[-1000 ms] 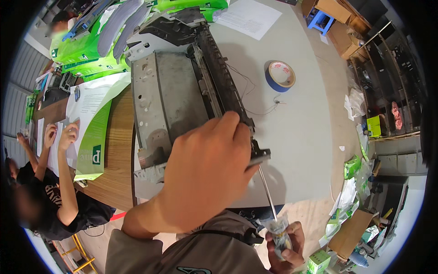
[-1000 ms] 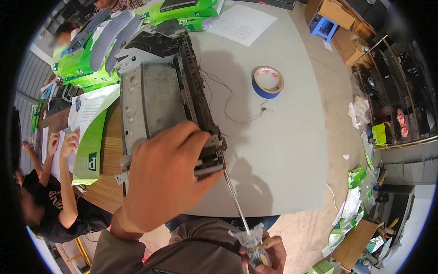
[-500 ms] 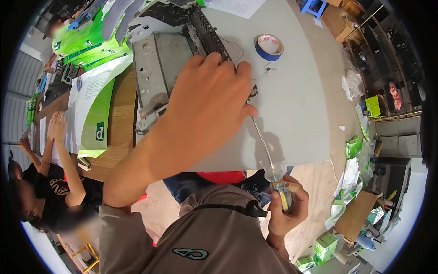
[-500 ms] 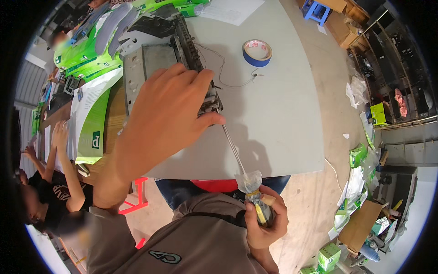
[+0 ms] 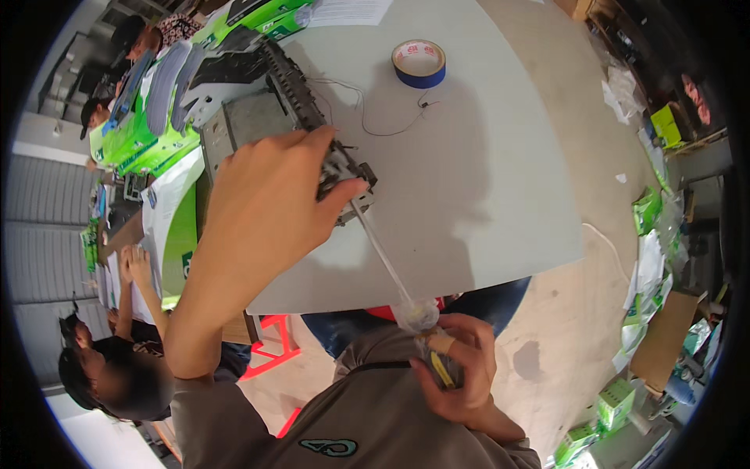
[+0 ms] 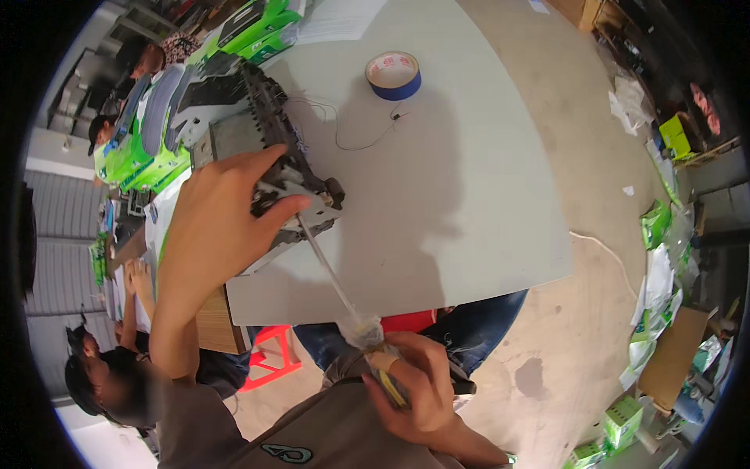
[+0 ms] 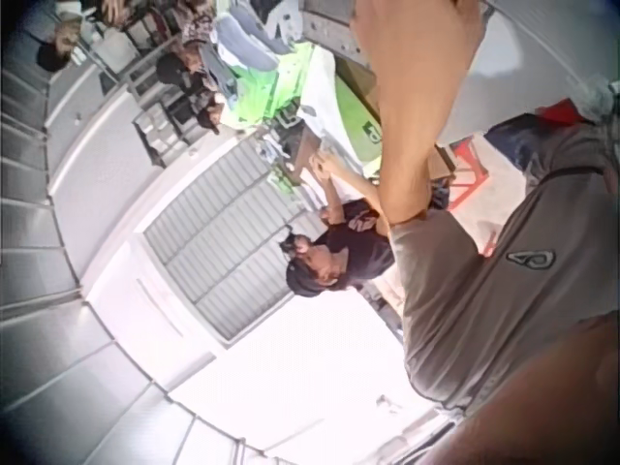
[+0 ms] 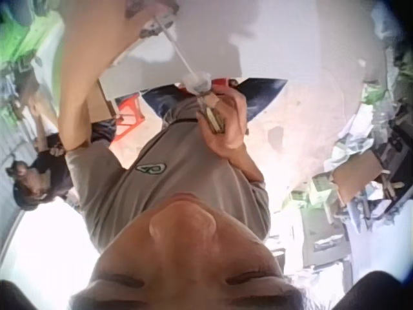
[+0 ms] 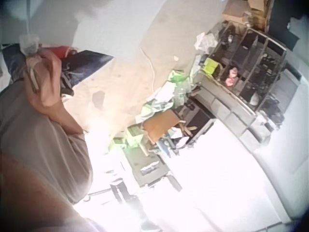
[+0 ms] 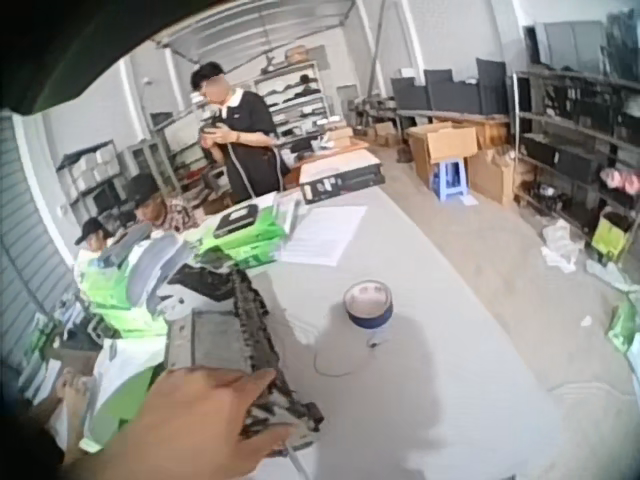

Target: The person disassembles an internal component of a large printer using a screwdriver, removing screws and detaching a wire while another person sorts papers nearby.

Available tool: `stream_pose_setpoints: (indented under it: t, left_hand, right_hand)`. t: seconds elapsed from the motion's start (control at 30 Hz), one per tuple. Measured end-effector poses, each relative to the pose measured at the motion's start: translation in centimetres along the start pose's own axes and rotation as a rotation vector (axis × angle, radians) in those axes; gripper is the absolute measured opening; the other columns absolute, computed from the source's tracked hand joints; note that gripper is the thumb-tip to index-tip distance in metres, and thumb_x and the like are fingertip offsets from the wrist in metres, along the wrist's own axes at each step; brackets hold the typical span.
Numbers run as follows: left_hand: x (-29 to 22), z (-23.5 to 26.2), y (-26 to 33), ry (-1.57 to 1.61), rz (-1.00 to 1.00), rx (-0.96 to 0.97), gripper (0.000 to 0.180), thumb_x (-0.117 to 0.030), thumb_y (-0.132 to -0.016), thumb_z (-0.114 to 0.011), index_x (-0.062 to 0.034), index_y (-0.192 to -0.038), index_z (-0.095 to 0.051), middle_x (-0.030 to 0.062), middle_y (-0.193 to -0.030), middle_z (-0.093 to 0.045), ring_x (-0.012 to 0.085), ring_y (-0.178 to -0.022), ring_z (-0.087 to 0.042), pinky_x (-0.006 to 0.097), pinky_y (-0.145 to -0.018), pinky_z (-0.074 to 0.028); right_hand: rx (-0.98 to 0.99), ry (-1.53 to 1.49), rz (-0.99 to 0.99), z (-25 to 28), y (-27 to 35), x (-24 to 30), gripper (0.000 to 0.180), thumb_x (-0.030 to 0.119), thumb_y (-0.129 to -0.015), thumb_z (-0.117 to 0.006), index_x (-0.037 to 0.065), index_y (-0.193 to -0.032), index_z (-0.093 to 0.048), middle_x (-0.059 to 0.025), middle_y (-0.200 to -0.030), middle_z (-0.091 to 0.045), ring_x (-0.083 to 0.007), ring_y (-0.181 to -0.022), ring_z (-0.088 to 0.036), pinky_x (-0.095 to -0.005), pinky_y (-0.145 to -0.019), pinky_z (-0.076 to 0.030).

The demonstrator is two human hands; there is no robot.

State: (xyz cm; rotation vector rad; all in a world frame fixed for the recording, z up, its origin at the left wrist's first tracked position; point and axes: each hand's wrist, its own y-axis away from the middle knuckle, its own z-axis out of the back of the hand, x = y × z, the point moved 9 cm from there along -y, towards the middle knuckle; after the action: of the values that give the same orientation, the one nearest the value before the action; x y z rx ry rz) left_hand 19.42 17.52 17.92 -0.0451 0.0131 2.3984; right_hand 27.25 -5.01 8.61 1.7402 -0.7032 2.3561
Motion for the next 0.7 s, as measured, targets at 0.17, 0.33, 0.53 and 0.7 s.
stream_pose_setpoints:
  t: [0.17, 0.33, 0.53, 0.7]
  left_hand:
    - [0.0, -0.5, -0.8, 0.034, 0.051, -0.025, 0.051, -0.023, -0.076, -0.082, 0.0026, -0.118, -0.068, 0.0234, -0.1, -0.071, 0.0392, -0.088, -0.069, 0.039, -0.079, -0.052]
    - [0.2, -0.8, -0.7, 0.029, 0.113, -0.005, 0.057, -0.023, -0.072, -0.084, 0.0021, -0.121, -0.068, 0.0234, -0.092, -0.071, 0.0345, -0.081, -0.07, 0.035, -0.078, -0.052]
    - [0.2, -1.0, -0.7, 0.017, 0.042, -0.088, 0.061, -0.027, -0.068, -0.088, -0.001, -0.12, -0.07, 0.0176, -0.083, -0.07, 0.0306, -0.069, -0.065, 0.037, -0.067, -0.05]
    - [0.0, -0.9, -1.0, -0.043, 0.062, -0.072, 0.066, -0.034, -0.066, -0.088, -0.0017, -0.121, -0.07, 0.0145, -0.079, -0.07, 0.0272, -0.069, -0.065, 0.034, -0.067, -0.049]
  right_hand:
    - [0.082, -0.115, 0.028, -0.5, 0.0, -1.7, 0.045, -0.009, -0.069, -0.079, 0.0, -0.109, -0.06, -0.0253, -0.124, -0.049, -0.034, -0.105, -0.063, -0.0367, -0.08, -0.058]
    - [0.139, -0.036, 0.066, -0.1, -0.7, -1.8, 0.043, -0.003, -0.067, -0.081, 0.005, -0.105, -0.061, -0.0251, -0.122, -0.051, -0.0315, -0.1, -0.063, -0.0308, -0.072, -0.057]
    - [0.039, -0.104, 0.073, 1.5, -2.4, -2.2, 0.041, 0.005, -0.078, -0.075, 0.005, -0.117, -0.063, -0.022, -0.109, -0.064, -0.0282, -0.084, -0.066, -0.0291, -0.063, -0.055]
    - [0.047, -0.192, 0.047, 2.0, -3.1, -2.5, 0.032, -0.006, -0.072, -0.073, 0.002, -0.102, -0.068, -0.0281, -0.107, -0.063, -0.0344, -0.09, -0.066, -0.0342, -0.071, -0.058]
